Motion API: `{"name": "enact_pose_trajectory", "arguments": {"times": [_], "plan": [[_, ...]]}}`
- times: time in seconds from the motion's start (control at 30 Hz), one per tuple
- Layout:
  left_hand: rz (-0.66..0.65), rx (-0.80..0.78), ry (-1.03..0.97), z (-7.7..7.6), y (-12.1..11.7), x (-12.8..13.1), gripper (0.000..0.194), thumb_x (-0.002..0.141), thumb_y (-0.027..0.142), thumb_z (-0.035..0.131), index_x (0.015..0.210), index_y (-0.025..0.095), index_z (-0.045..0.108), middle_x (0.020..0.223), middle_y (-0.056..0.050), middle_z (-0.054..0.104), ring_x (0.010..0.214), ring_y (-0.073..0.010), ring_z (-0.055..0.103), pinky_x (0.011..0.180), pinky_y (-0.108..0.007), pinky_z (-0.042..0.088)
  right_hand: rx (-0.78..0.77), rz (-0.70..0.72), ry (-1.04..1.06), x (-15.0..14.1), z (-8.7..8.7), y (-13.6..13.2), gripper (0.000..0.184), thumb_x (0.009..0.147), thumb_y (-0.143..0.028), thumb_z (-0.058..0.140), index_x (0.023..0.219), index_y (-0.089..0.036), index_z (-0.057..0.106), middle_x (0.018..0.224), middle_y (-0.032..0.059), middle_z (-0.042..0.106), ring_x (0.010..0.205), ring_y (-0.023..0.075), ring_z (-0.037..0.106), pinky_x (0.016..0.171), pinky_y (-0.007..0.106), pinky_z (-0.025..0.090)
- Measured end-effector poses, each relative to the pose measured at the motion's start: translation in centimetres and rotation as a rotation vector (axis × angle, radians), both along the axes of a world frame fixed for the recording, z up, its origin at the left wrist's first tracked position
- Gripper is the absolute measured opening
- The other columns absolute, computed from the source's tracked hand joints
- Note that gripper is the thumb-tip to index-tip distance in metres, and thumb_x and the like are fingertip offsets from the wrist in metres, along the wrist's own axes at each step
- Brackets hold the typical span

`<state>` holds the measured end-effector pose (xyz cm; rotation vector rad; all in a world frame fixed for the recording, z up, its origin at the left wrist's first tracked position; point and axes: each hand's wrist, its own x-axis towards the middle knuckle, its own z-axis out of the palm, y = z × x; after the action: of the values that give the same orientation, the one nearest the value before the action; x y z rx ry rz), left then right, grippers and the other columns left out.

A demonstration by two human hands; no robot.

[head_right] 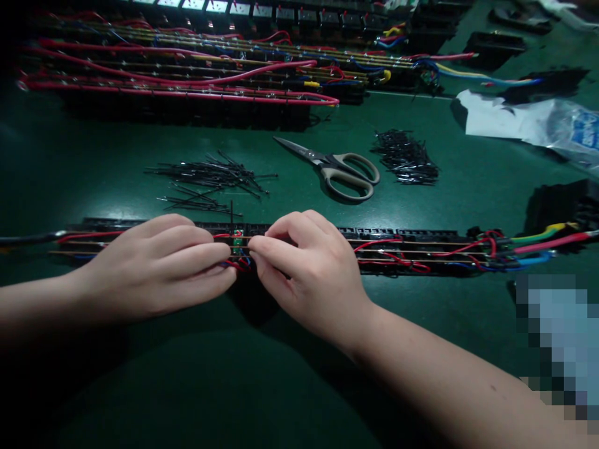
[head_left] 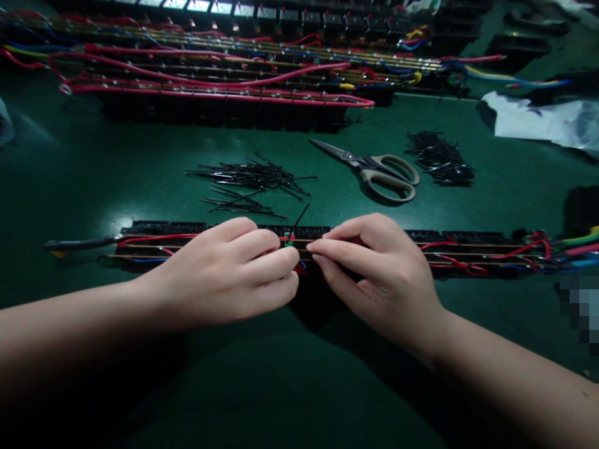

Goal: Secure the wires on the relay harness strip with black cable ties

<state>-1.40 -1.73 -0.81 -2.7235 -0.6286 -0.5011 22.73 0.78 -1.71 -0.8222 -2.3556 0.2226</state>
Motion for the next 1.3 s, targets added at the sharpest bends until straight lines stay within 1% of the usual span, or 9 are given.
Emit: {"name": "enact_pose_trajectory", "arguments": {"times": [0.1,0.27,0.4,0.53,0.8,1.0,1.3], "plan": [[-0.011,-0.003,0.01,0.1,-0.1,0.0,0.013,0.096,0.007,0.061,0.1,0.018,0.067,0.093,-0.002,0.072,0.079,-0.0199,0.063,0.064,-0.036,0.047,-0.005,-0.005,0.005,-0.1,0.1,-0.2,0.016,0.095,-0.017,0.065,0.099,-0.017,0.081,0.085,0.0087,0.071,0.078,0.0212,0.063,0.069,0.036,0.05],[-0.041,-0.032,0.028,0.3,-0.4,0.2,0.014,0.096,0.008,0.06,0.101,0.018,0.069,0.094,-0.002,0.072,0.079,-0.0191,0.064,0.064,-0.036,0.047,-0.018,-0.023,-0.021,-0.3,0.4,-0.8,0.019,0.097,-0.018,0.063,0.092,-0.018,0.081,0.078,0.0073,0.065,0.073,0.0191,0.058,0.064,0.034,0.046],[-0.043,-0.024,0.026,0.3,-0.5,0.2,0.015,0.097,0.008,0.059,0.099,0.019,0.07,0.093,-0.001,0.072,0.078,-0.0176,0.063,0.063,-0.036,0.047,-0.028,-0.036,-0.029,-0.3,0.5,-1.1,0.02,0.097,-0.019,0.062,0.092,-0.018,0.081,0.077,0.0065,0.064,0.073,0.0184,0.058,0.064,0.033,0.045],[-0.038,-0.021,0.035,0.2,-0.4,0.1,0.016,0.098,0.009,0.057,0.102,0.019,0.069,0.095,-0.001,0.072,0.078,-0.0176,0.062,0.064,-0.035,0.047,-0.018,-0.033,-0.036,-0.3,0.5,-1.0,0.02,0.098,-0.019,0.061,0.093,-0.019,0.081,0.078,0.0069,0.066,0.074,0.0187,0.058,0.065,0.033,0.046],[-0.018,-0.049,0.051,0.0,-0.5,0.1,0.019,0.097,0.007,0.055,0.107,0.018,0.068,0.098,-0.003,0.071,0.08,-0.0199,0.059,0.067,-0.036,0.046,0.001,-0.015,-0.027,-0.2,0.3,-0.8,0.019,0.096,-0.017,0.063,0.094,-0.016,0.082,0.078,0.0084,0.066,0.073,0.0201,0.059,0.064,0.035,0.045],[-0.019,-0.057,0.06,-0.3,-0.4,0.1,0.021,0.1,0.011,0.049,0.108,0.02,0.066,0.1,-0.004,0.069,0.08,-0.0202,0.056,0.067,-0.036,0.044,-0.001,-0.012,-0.019,-0.3,0.4,-0.8,0.02,0.096,-0.016,0.063,0.092,-0.015,0.082,0.077,0.0089,0.065,0.072,0.0208,0.059,0.064,0.036,0.045],[-0.004,-0.075,0.045,-0.3,-0.7,0.1,0.019,0.1,0.009,0.049,0.109,0.019,0.062,0.102,-0.004,0.068,0.083,-0.0221,0.056,0.068,-0.038,0.044,-0.016,-0.006,-0.012,-0.4,0.3,-0.9,0.021,0.096,-0.016,0.062,0.093,-0.014,0.083,0.078,0.0094,0.065,0.073,0.0209,0.058,0.065,0.035,0.044]]}}
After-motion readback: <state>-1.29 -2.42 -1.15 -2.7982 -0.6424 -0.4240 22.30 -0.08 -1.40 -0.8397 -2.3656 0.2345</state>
